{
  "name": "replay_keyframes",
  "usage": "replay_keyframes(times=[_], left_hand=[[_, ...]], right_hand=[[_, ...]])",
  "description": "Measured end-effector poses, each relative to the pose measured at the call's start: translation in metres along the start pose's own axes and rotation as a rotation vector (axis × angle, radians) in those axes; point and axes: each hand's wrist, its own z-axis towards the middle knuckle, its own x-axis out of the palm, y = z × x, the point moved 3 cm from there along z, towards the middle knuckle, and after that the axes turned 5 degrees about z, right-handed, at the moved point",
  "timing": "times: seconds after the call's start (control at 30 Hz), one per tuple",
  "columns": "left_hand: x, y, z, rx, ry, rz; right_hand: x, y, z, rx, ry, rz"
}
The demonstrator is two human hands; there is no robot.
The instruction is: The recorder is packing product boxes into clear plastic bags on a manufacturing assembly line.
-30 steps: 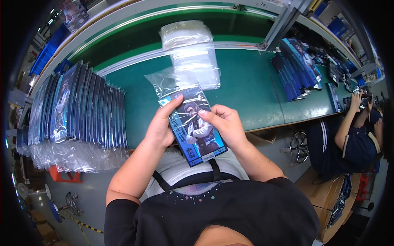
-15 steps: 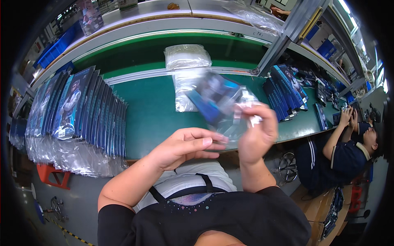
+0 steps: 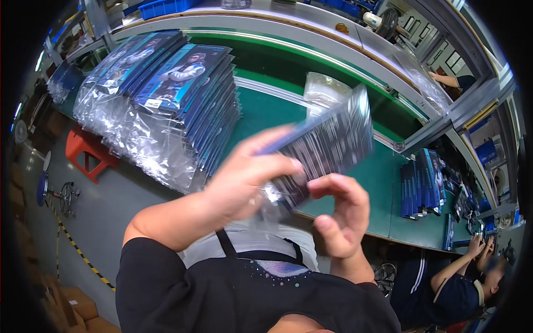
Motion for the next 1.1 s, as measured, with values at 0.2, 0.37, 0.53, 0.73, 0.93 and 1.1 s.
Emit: replay_keyframes(times=[0.2, 0.37, 0.53, 0.73, 0.93, 1.1], left_hand=[[-0.043, -0.101, -0.023, 1.103, -0.311, 1.378], [-0.079, -0.099, -0.013, 0.792, -0.591, 2.142], [-0.079, -0.104, -0.005, 0.908, -0.652, 2.085], [-0.021, -0.065, -0.023, 1.4, -0.292, 1.764], [-0.032, 0.036, 0.019, 0.96, 0.103, 1.565], [-0.046, 0.1, 0.071, 0.85, 0.232, 1.69]], right_hand=[[-0.011, -0.03, -0.018, 0.399, -0.194, 0.021], [-0.012, -0.049, -0.025, 0.511, -0.177, 0.075], [-0.017, -0.051, -0.026, 0.51, -0.245, 0.074], [-0.048, -0.047, -0.031, 0.486, -0.425, -0.038], [-0.085, -0.044, -0.047, 0.393, -0.496, -0.387], [-0.164, 0.004, -0.025, 0.031, -0.489, -1.169]])
